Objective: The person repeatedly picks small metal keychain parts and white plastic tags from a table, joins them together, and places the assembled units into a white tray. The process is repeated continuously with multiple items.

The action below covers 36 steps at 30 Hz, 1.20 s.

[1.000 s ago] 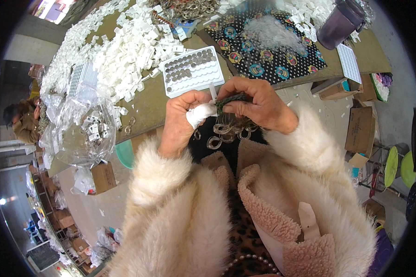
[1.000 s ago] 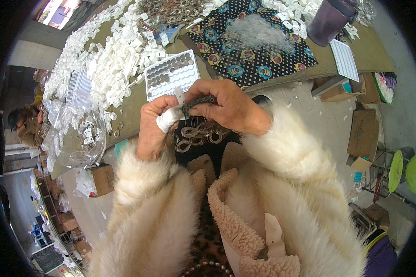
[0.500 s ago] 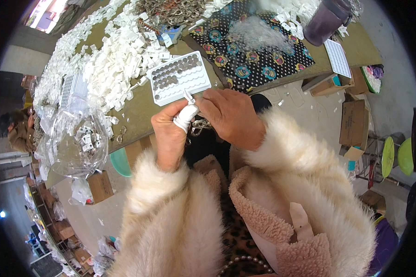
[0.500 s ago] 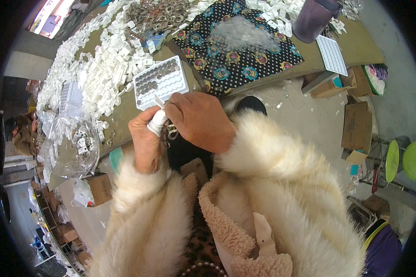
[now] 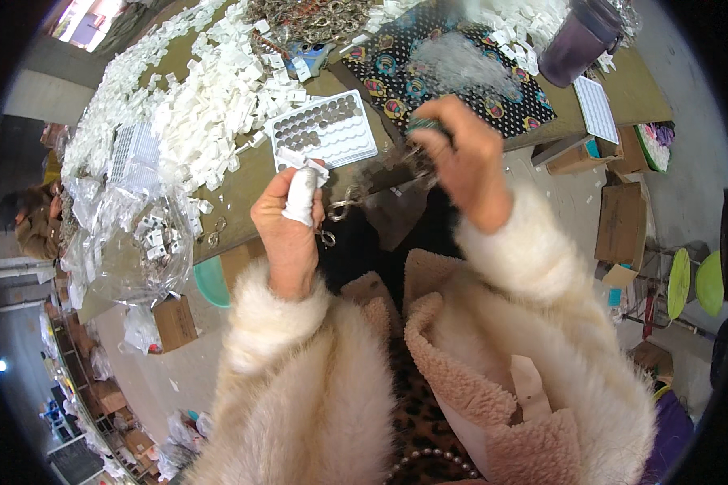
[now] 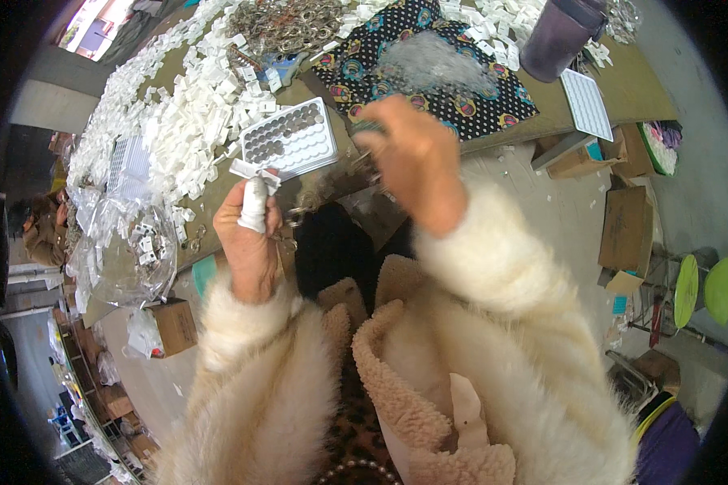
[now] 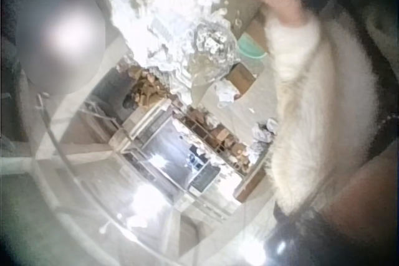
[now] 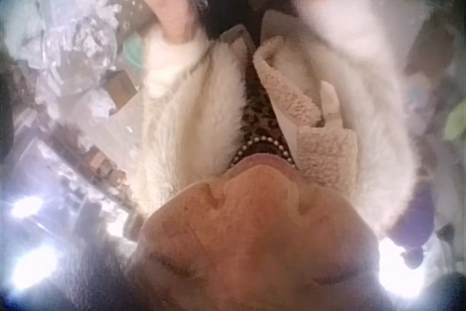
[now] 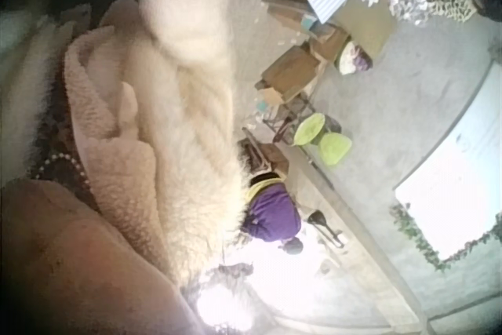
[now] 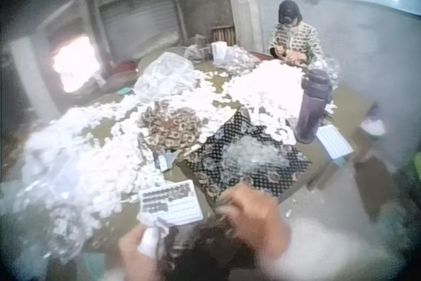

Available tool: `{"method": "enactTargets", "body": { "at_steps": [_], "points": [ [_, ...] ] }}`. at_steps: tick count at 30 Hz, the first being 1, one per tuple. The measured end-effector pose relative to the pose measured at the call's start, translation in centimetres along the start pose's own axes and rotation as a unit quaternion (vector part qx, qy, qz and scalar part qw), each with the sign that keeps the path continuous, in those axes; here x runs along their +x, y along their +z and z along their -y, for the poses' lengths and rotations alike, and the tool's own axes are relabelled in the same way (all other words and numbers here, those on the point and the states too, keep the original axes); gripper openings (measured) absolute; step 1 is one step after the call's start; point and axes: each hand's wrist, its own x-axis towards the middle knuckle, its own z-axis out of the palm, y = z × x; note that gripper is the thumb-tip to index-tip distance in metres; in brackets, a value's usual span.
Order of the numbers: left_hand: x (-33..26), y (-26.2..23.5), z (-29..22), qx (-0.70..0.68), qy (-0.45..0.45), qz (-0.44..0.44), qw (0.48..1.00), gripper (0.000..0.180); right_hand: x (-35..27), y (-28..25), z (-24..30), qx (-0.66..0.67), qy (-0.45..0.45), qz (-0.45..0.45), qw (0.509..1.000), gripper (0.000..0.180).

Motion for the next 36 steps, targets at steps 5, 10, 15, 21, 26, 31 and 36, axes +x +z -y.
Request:
{"method": "enactTargets", "body": {
  "at_steps": [5, 10, 15, 21, 26, 31, 36],
  "points": [
    [-0.5, -0.1, -0.6, -0.073, -0.060, 0.097, 0.991, 0.025, 1.8, -1.6, -5.3, -0.205, 0.021, 0.094, 0.974, 0.018],
    [-0.7, 0.8, -1.0, 0.006, -0.045, 0.143, 0.989, 0.023, 2.8, -1.8, -4.9, -0.242, -0.112, 0.001, 0.964, 0.024],
    [-1.0, 2.1, -0.4, 0.090, 0.018, 0.088, 0.992, 0.023, 1.2, -0.4, 0.7, 0.167, -0.043, 0.056, 0.983, 0.024],
    [-1.2, 1.6, -0.5, 0.102, 0.046, 0.073, 0.991, 0.023, -0.5, 1.6, 3.5, 0.217, 0.007, 0.105, 0.971, 0.015],
    [-1.2, 1.1, -0.5, 0.021, -0.005, 0.092, 0.996, 0.022, -0.4, 1.3, 3.4, 0.239, -0.021, 0.131, 0.962, 0.011],
    [-1.0, 1.0, -0.6, -0.150, -0.116, 0.113, 0.975, 0.023, -0.4, 1.3, 3.7, 0.269, -0.015, 0.116, 0.956, 0.011],
    [-1.0, 1.6, -0.5, -0.056, -0.050, 0.067, 0.995, 0.022, -0.5, 0.9, 3.5, 0.303, 0.043, 0.130, 0.943, 0.009]
  ]
}}
